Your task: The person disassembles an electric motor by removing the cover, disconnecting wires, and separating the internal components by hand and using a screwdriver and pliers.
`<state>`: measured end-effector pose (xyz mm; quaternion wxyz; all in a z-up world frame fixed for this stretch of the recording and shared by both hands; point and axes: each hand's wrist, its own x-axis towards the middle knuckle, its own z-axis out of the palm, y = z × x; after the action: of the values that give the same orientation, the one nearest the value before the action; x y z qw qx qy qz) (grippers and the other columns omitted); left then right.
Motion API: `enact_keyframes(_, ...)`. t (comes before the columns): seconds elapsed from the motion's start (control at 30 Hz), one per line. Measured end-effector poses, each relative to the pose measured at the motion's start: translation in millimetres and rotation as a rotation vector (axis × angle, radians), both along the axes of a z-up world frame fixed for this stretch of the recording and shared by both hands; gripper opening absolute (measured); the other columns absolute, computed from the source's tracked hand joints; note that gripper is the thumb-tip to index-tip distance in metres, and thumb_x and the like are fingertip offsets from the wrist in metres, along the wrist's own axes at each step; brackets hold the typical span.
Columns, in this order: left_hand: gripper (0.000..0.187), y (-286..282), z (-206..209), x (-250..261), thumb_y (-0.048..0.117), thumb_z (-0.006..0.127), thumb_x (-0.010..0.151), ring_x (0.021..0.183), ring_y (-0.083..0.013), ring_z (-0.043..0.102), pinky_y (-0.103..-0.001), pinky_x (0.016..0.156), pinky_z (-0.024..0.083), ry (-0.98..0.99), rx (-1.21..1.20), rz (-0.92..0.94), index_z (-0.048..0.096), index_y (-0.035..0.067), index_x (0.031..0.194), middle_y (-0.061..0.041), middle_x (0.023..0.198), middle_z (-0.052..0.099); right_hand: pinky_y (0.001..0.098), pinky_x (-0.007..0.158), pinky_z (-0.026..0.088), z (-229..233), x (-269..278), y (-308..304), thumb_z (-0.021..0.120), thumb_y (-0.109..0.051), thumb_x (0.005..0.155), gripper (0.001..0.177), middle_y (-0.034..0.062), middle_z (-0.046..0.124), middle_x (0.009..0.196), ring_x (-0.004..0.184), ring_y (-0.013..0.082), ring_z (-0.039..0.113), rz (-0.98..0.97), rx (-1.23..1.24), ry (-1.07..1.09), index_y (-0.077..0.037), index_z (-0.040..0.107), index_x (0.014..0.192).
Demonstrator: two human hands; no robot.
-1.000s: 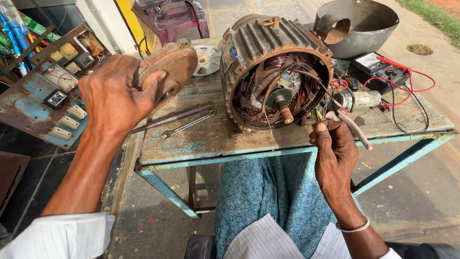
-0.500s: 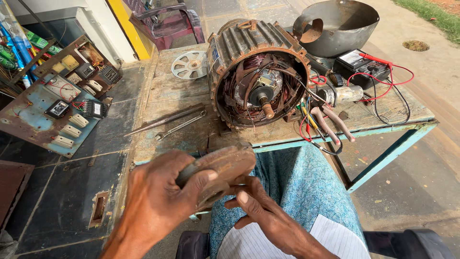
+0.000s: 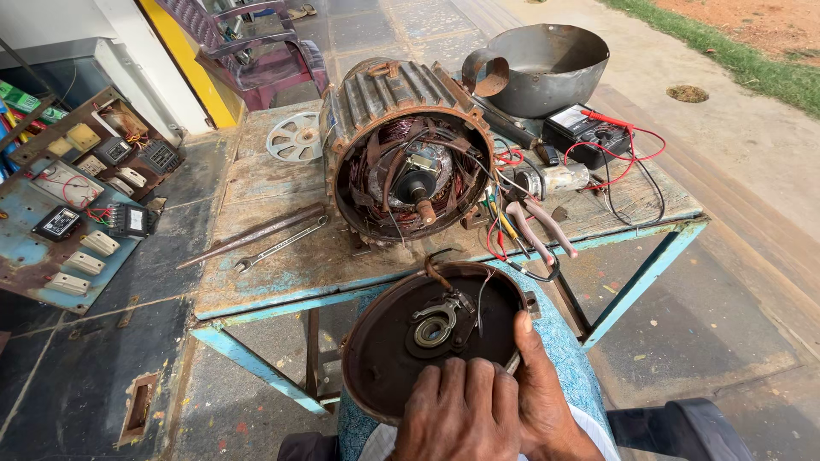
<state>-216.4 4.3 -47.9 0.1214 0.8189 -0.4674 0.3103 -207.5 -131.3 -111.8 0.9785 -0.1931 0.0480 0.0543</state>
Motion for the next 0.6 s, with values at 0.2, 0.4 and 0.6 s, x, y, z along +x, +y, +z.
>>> enact_keyframes(0.2, 0.009, -29.7, -23.2, -4.7, 0.007, 0.069, 0.093, 0.068, -0.0183, 0.058, -0.037, 0.052, 0.043, 0.123, -0.056, 0.086, 0.066, -0.001, 0.090, -0.008, 0.074, 0.051, 0.0445, 0.070, 0.060, 1.2, 13.2, -20.5, 0.066, -0.027, 0.083, 0.040, 0.0185, 0.076, 0.088, 0.072, 0.0301, 0.072, -0.073, -0.111, 0.153, 0.002, 0.068, 0.110)
enact_keyframes(0.4, 0.028, -4.0, -1.0, 18.1, 0.020, 0.078, 0.082, 0.066, -0.0271, 0.061, -0.043, 0.052, 0.045, 0.333, -0.267, -0.200, 0.067, -0.005, 0.088, -0.014, 0.074, 0.056, 0.0465, 0.077, 0.059, 1.4, 32.9, -23.8, 0.065, -0.038, 0.081, 0.048, 0.0168, 0.077, 0.097, 0.079, 0.0319, 0.073, -0.046, -0.031, 0.175, -0.002, 0.069, 0.113)
enact_keyframes(0.6, 0.018, 52.0, 5.1, 68.4, 0.016, 0.072, 0.089, 0.079, -0.0210, 0.069, -0.036, 0.064, 0.057, 0.232, -0.606, 0.160, 0.072, 0.001, 0.099, -0.012, 0.088, 0.071, 0.0484, 0.093, 0.055, -4.0, 41.4, -26.3, 0.061, -0.039, 0.082, 0.057, 0.0188, 0.075, 0.114, 0.097, 0.0334, 0.071, -0.120, -0.133, 0.239, -0.001, 0.066, 0.125)
